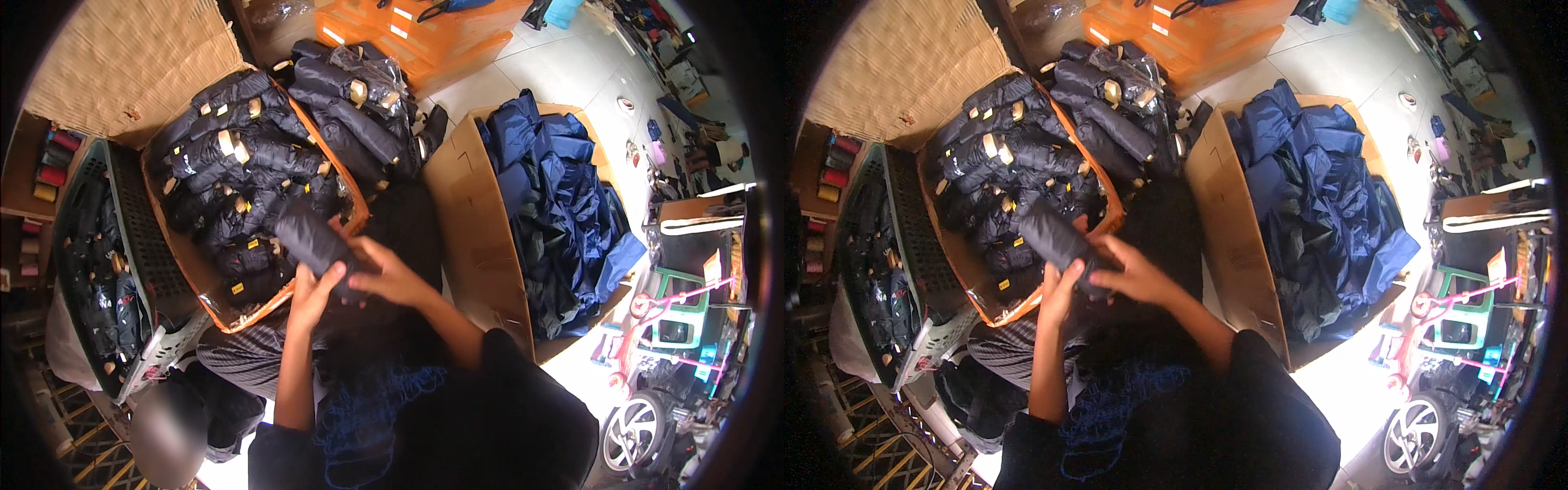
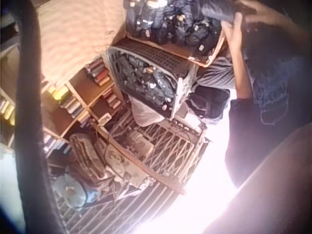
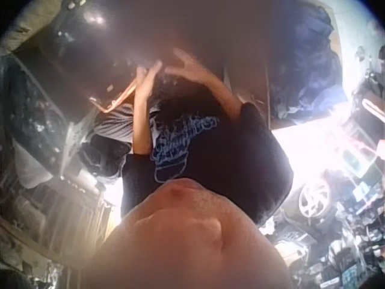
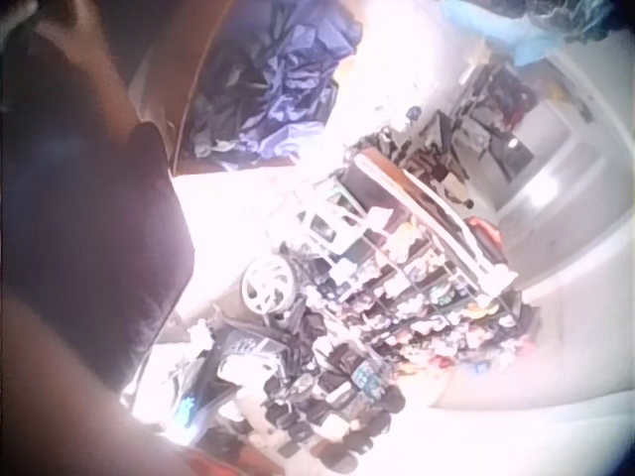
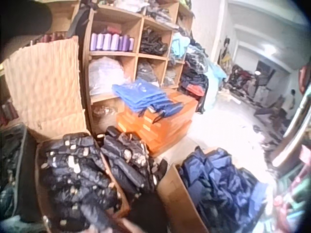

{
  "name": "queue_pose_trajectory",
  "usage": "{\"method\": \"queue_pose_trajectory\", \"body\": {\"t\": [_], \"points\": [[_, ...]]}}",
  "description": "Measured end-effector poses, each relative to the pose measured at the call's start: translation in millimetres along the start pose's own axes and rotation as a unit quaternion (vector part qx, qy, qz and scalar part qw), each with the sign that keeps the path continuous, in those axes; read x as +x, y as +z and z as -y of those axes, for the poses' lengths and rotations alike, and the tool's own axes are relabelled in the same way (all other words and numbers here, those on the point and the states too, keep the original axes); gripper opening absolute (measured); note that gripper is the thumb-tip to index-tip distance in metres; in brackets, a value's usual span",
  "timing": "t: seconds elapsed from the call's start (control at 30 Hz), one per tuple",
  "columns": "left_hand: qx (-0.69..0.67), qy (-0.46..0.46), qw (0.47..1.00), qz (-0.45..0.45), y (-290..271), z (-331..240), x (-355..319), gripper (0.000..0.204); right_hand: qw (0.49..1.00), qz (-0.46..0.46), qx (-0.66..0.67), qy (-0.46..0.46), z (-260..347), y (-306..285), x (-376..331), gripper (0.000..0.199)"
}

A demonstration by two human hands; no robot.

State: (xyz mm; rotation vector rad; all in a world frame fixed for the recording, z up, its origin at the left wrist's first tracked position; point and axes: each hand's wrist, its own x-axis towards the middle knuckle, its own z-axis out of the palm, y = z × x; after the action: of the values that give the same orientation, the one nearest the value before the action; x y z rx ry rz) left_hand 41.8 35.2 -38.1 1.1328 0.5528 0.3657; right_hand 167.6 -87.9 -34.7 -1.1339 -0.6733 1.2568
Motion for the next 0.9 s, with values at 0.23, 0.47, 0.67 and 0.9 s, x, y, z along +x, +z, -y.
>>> {"method": "queue_pose_trajectory", "body": {"t": [0.23, 0.47, 0.67, 0.9], "points": [[0.169, 0.036, 0.984, 0.038, -7, 43, -14, 0.033, 0.942, -0.281, -0.099, -0.157, -38, -85, 13, 0.052], [0.277, 0.026, 0.961, -0.004, -30, 84, -52, 0.023, 0.898, -0.423, -0.085, -0.084, -55, -117, 14, 0.046], [0.333, 0.03, 0.942, -0.026, -25, 73, -66, 0.02, 0.838, -0.492, -0.173, -0.162, -56, -133, 51, 0.039], [0.343, 0.056, 0.937, -0.021, -30, 86, -72, 0.019, 0.845, -0.507, 0.011, -0.173, -43, -158, 90, 0.033]]}}
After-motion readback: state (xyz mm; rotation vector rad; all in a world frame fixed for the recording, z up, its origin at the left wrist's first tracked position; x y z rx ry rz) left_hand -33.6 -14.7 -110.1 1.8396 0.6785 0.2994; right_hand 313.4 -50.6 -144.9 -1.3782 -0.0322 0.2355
